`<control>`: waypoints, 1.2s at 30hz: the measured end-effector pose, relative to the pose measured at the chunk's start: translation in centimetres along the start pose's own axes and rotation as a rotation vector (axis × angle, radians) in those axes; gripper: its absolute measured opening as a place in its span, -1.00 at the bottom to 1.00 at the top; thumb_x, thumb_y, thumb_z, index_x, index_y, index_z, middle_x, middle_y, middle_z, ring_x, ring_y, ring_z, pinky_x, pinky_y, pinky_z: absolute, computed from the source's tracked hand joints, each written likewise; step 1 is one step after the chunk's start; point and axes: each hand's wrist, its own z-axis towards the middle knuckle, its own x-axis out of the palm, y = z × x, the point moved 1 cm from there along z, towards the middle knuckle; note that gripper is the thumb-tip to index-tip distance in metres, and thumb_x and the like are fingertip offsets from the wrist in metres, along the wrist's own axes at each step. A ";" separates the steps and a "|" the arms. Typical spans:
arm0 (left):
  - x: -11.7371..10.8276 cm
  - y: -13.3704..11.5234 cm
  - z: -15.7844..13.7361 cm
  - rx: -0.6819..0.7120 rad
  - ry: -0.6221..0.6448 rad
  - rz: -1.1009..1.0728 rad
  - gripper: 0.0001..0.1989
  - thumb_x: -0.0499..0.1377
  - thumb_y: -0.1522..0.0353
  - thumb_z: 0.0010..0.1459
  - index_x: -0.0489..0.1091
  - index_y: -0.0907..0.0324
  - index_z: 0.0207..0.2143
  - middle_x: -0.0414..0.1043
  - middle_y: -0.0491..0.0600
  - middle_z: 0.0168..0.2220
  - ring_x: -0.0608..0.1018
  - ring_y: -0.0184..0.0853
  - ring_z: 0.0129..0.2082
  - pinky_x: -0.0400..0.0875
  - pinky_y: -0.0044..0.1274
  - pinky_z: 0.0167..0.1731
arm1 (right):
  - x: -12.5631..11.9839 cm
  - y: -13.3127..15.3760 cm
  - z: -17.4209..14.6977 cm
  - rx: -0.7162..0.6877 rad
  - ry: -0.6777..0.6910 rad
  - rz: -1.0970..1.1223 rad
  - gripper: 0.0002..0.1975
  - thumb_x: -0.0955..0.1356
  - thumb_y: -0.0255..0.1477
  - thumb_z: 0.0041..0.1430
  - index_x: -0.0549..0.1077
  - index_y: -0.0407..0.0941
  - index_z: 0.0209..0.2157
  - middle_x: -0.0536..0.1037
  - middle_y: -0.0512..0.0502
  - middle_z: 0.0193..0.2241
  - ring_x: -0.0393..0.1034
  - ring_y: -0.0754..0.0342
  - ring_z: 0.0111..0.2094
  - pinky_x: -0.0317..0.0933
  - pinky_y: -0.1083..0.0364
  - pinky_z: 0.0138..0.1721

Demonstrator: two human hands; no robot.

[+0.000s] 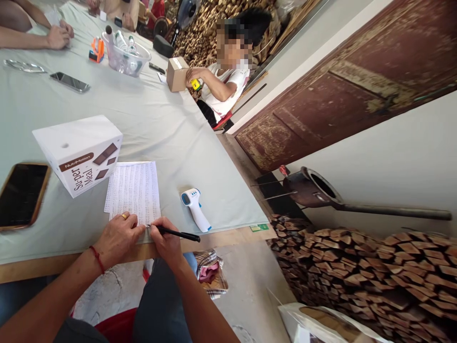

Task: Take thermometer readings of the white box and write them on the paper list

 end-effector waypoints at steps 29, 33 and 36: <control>-0.2 0.0 0.0 0.012 0.005 -0.005 -0.80 0.03 0.50 0.28 0.44 0.18 -0.18 0.37 0.05 -0.33 0.40 -0.20 -0.29 0.34 -0.38 -0.27 | -0.1 0.0 -0.1 0.009 -0.013 -0.029 -0.87 0.26 -0.42 0.08 0.32 -0.06 -0.53 0.34 0.09 -0.59 0.25 0.13 -0.52 0.19 0.13 -0.43; -0.2 -0.1 0.0 0.010 -0.001 -0.016 -0.80 0.03 0.51 0.28 0.44 0.19 -0.19 0.35 0.05 -0.33 0.40 -0.21 -0.29 0.34 -0.39 -0.27 | -0.1 0.1 -0.1 0.017 -0.019 -0.036 -0.87 0.26 -0.42 0.08 0.32 -0.06 -0.53 0.34 0.09 -0.59 0.25 0.13 -0.51 0.19 0.13 -0.43; -0.3 -0.1 0.0 0.013 -0.001 -0.015 -0.79 0.02 0.51 0.28 0.44 0.20 -0.20 0.35 0.05 -0.33 0.39 -0.21 -0.29 0.34 -0.39 -0.27 | -0.2 0.1 -0.1 0.025 -0.011 -0.035 -0.87 0.26 -0.42 0.08 0.33 -0.06 -0.53 0.35 0.08 -0.59 0.25 0.13 -0.51 0.20 0.12 -0.42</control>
